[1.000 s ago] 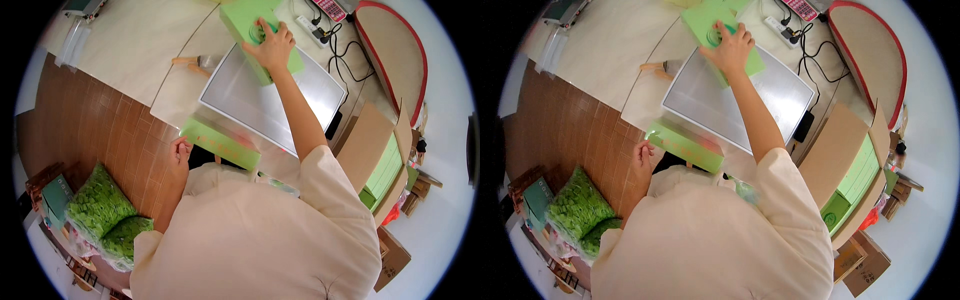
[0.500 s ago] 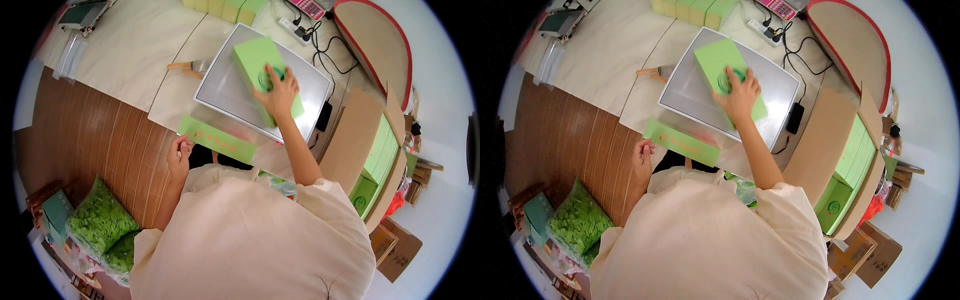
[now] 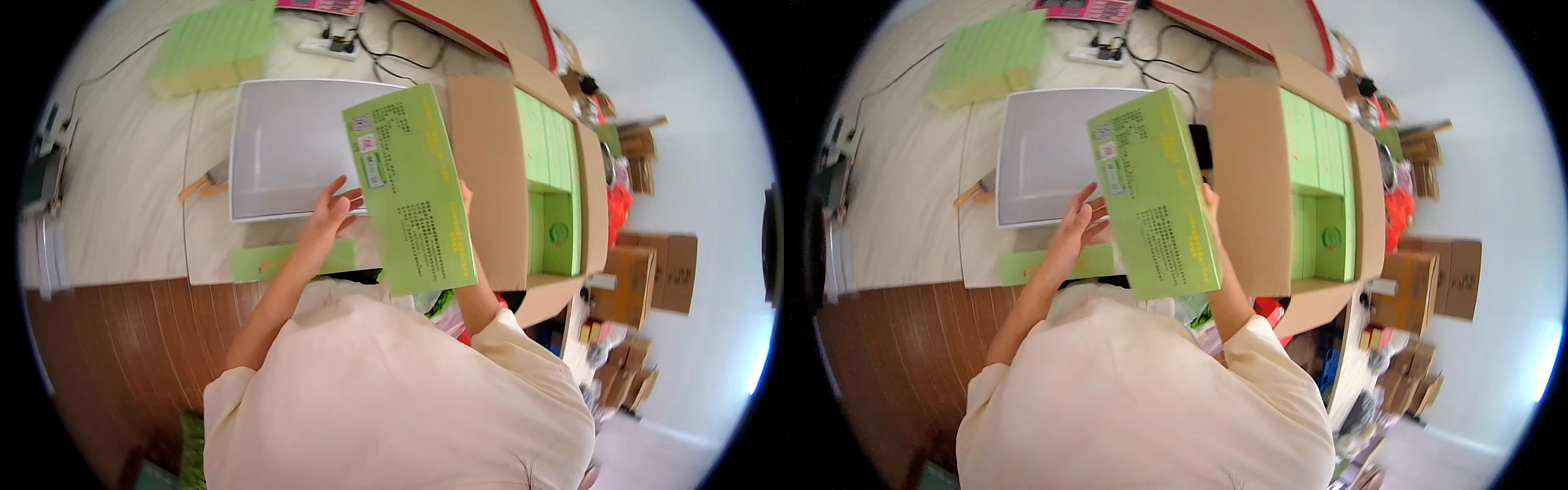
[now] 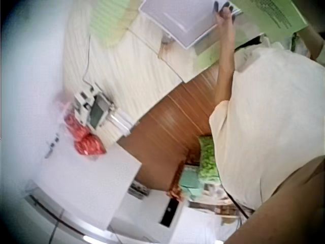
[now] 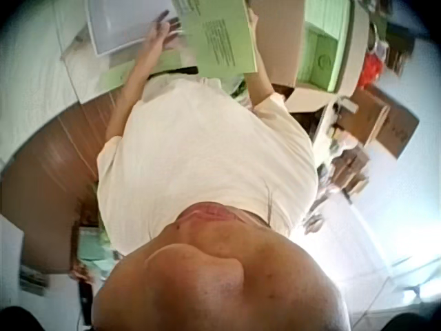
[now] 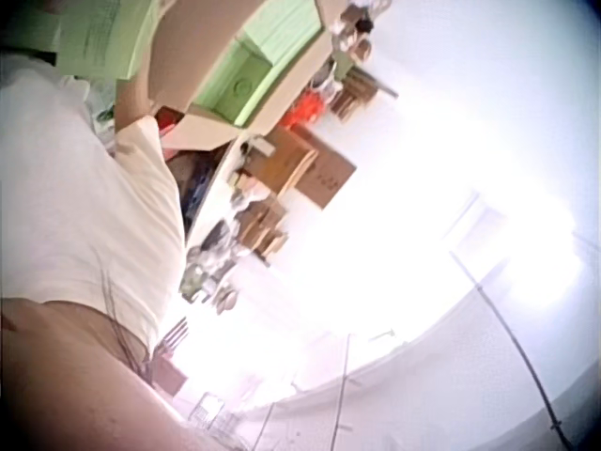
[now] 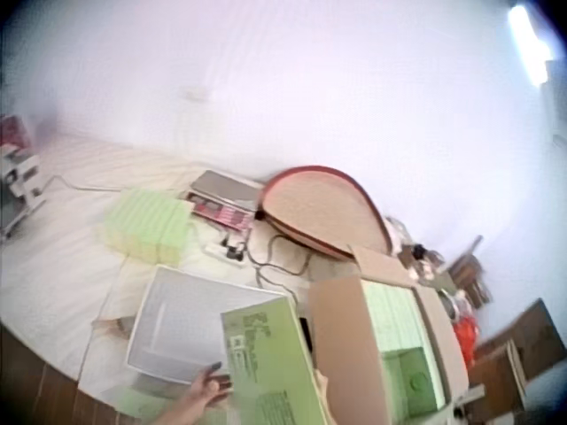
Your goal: The person handles green boxes on a table, aligning them and placing them into a large cardboard shipping box.
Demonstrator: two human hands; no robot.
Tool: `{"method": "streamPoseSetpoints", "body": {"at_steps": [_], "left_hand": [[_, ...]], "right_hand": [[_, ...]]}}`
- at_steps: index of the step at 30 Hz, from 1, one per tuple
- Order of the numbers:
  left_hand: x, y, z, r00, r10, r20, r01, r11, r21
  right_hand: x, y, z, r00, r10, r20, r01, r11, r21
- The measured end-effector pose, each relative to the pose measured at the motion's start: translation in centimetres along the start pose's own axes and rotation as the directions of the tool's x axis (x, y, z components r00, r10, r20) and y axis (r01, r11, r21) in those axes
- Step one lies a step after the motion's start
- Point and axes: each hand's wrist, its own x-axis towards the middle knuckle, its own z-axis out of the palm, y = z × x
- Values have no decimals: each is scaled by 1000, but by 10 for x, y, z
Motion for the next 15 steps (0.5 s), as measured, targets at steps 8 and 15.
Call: {"method": "streamPoseSetpoints", "body": {"at_steps": [8, 15], "left_hand": [[19, 8, 62, 971, 55, 231, -41, 997, -67], [25, 19, 149, 912, 80, 402, -129, 987, 98]], "right_hand": [[-71, -30, 44, 946, 159, -283, -71, 952, 298], [-134, -75, 21, 812, 81, -578, 110, 951, 288]]}}
